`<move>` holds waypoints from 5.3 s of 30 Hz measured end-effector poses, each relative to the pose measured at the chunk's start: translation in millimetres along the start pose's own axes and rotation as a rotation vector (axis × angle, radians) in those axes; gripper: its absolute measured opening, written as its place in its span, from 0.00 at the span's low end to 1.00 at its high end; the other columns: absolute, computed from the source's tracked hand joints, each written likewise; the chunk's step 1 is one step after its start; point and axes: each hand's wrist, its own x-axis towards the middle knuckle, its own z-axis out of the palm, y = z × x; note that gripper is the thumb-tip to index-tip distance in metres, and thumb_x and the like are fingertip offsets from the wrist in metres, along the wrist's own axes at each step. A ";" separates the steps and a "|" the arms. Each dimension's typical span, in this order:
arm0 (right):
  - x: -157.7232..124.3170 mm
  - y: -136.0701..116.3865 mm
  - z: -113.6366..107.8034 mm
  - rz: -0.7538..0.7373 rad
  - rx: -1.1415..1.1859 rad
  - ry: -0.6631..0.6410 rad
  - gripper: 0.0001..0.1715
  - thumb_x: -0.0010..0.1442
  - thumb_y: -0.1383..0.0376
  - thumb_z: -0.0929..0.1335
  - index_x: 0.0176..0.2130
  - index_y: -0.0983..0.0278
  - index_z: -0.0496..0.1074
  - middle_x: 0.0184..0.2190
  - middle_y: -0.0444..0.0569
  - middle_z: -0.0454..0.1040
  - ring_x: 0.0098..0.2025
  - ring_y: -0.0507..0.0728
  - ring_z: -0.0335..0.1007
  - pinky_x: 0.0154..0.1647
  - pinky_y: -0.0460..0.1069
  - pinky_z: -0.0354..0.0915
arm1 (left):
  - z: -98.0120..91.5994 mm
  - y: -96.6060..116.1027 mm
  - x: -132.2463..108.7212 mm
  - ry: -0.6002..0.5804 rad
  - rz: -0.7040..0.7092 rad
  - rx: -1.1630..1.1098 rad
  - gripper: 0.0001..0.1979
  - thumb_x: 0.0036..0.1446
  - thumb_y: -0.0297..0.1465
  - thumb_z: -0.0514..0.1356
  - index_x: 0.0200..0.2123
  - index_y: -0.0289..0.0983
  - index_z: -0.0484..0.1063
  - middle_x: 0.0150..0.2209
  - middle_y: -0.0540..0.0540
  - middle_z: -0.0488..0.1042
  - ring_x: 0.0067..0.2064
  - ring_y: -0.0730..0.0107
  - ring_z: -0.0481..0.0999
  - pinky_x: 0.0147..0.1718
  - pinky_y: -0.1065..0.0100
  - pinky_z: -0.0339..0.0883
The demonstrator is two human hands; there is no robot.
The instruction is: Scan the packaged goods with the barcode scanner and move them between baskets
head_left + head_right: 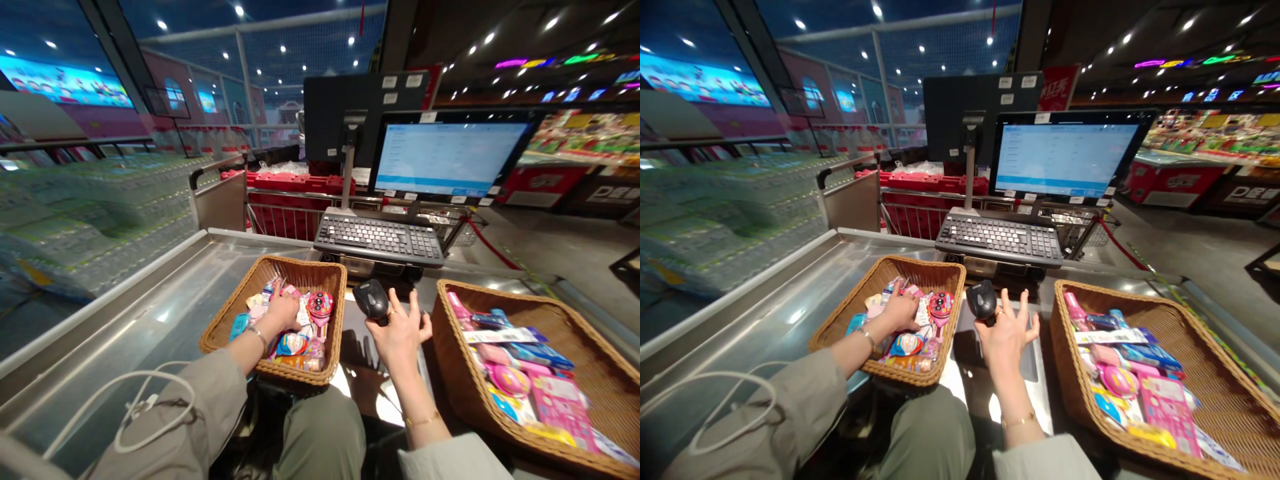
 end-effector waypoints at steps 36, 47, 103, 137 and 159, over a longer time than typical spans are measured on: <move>2.6 -11.2 -16.6 -0.155 0.065 0.062 0.12 0.50 0.65 0.68 0.38 0.58 0.76 0.57 0.47 0.73 0.70 0.69 0.47 0.62 0.71 0.41 | -43.3 9.1 22.8 0.913 0.356 0.019 0.29 0.62 0.25 0.51 0.65 0.24 0.56 0.63 0.27 0.65 0.67 0.51 0.60 0.64 0.48 0.60; 2.6 -14.9 -19.9 -0.225 0.059 0.136 0.12 0.52 0.64 0.67 0.39 0.60 0.76 0.56 0.51 0.74 0.69 0.70 0.50 0.62 0.71 0.43 | -54.1 10.0 20.2 0.998 0.378 0.049 0.24 0.66 0.22 0.48 0.65 0.26 0.58 0.63 0.30 0.66 0.68 0.52 0.59 0.64 0.49 0.62; 16.2 17.7 -58.1 -0.155 -0.088 0.367 0.18 0.58 0.58 0.66 0.47 0.61 0.75 0.55 0.53 0.74 0.68 0.70 0.50 0.63 0.70 0.41 | -100.3 71.7 30.7 1.082 0.450 -0.030 0.31 0.64 0.29 0.51 0.69 0.28 0.51 0.65 0.30 0.63 0.68 0.51 0.59 0.67 0.46 0.54; 18.3 92.8 -152.8 0.076 -0.324 0.527 0.23 0.58 0.48 0.66 0.40 0.63 0.77 0.52 0.57 0.76 0.68 0.70 0.49 0.63 0.68 0.41 | -169.4 203.8 40.5 1.114 0.556 -0.186 0.35 0.59 0.37 0.58 0.67 0.29 0.56 0.64 0.33 0.64 0.66 0.52 0.63 0.69 0.47 0.47; 10.6 169.9 -174.9 0.300 -0.332 0.530 0.20 0.57 0.50 0.67 0.38 0.62 0.77 0.56 0.58 0.73 0.69 0.70 0.44 0.62 0.70 0.37 | -145.4 307.6 54.3 0.845 0.735 -0.204 0.36 0.63 0.44 0.55 0.67 0.28 0.55 0.66 0.31 0.61 0.68 0.52 0.58 0.67 0.45 0.46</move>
